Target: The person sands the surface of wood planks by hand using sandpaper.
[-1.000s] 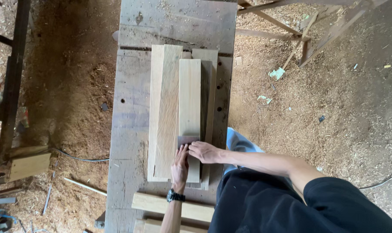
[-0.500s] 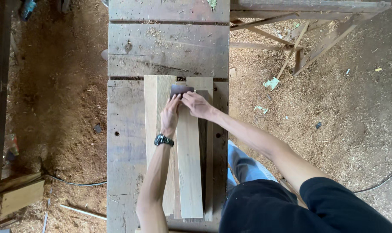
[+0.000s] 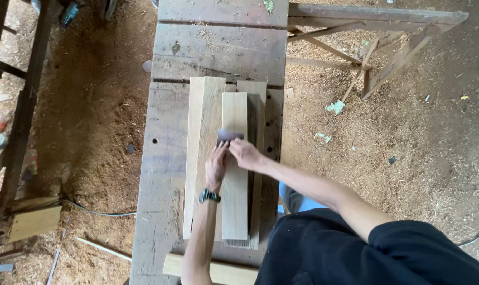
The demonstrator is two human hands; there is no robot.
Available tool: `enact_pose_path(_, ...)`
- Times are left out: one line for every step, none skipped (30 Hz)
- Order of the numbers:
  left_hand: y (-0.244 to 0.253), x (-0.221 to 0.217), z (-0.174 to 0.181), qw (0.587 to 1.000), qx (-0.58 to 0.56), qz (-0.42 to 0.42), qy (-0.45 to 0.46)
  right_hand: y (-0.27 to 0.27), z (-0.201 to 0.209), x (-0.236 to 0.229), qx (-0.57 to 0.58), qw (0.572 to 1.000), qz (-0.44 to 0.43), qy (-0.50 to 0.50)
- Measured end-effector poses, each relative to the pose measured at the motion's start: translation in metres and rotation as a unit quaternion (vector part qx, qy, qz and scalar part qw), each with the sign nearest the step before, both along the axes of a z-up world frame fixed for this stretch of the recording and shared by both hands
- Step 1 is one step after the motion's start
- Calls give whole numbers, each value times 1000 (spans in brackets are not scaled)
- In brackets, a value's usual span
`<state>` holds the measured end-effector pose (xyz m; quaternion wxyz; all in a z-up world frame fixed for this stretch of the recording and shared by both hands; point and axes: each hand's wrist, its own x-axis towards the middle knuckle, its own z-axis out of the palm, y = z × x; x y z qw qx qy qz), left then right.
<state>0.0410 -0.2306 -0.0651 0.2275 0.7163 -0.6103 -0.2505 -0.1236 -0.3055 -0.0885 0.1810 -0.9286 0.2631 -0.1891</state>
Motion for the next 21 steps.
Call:
enact_pose_path(31, -1, -4, 998, -58, -7, -16, 29, 6, -1, 21, 1000, 6, 15)
enact_pose_path(64, -2, -6, 993, -113, -12, -32, 57, 14, -4, 31, 999, 18, -11)
enact_pose_path(98, -3, -5, 993, -113, -3, -36, 86, 23, -6, 41, 998, 30, -36)
enact_pose_path(131, -6, -2, 993, -113, 9, -41, 111, 31, -8, 61, 996, 50, -44)
enact_pose_path(162, -10, 4, 994, -99, 28, -20, 136, 38, -10, 82, 993, 71, -53)
enact_pose_path(190, -16, 14, 995, -85, 49, 1, 159, 45, -12, 104, 990, 95, -31)
enact_pose_path(216, -20, 26, 995, -78, 54, 2, 178, 51, -13, 125, 985, 119, -8)
enact_pose_path(235, -22, 37, 996, -73, 58, 5, 194, 56, -14, 131, 982, 134, -23)
enact_pose_path(249, -24, 47, 995, -78, 55, -5, 210, 61, -17, 136, 979, 150, -37)
enact_pose_path(259, -28, 57, 995, -82, 51, -13, 219, 64, -20, 143, 975, 163, -50)
enact_pose_path(263, -30, 64, 995, -85, 47, -21, 218, 65, -18, 139, 975, 168, -44)
enact_pose_path(265, -31, 67, 996, -78, 49, -20, 217, 64, -17, 136, 975, 174, -36)
enact_pose_path(261, -29, 67, 996, -72, 51, -19, 217, 63, -16, 133, 974, 181, -29)
enact_pose_path(255, -26, 66, 996, -64, 54, -18, 212, 61, -16, 128, 973, 188, -28)
enact_pose_path(246, -26, 64, 996, -66, 52, -14, 200, 58, -15, 122, 973, 194, -27)
enact_pose_path(237, -24, 61, 997, -66, 49, -10, 189, 55, -13, 118, 972, 199, -28)
enact_pose_path(225, -22, 57, 997, -66, 46, -6, 176, 52, -11, 113, 974, 197, 6)
enact_pose_path(204, -20, 53, 996, -70, 46, -21, 159, 49, -10, 108, 975, 192, 41)
enact_pose_path(180, -18, 49, 996, -74, 47, -37, 141, 46, -7, 102, 974, 188, 75)
enact_pose_path(159, -15, 48, 996, -72, 38, -28, 121, 43, -7, 78, 980, 175, 44)
enact_pose_path(135, -10, 47, 997, -70, 30, -20, 99, 40, -6, 53, 985, 163, 14)
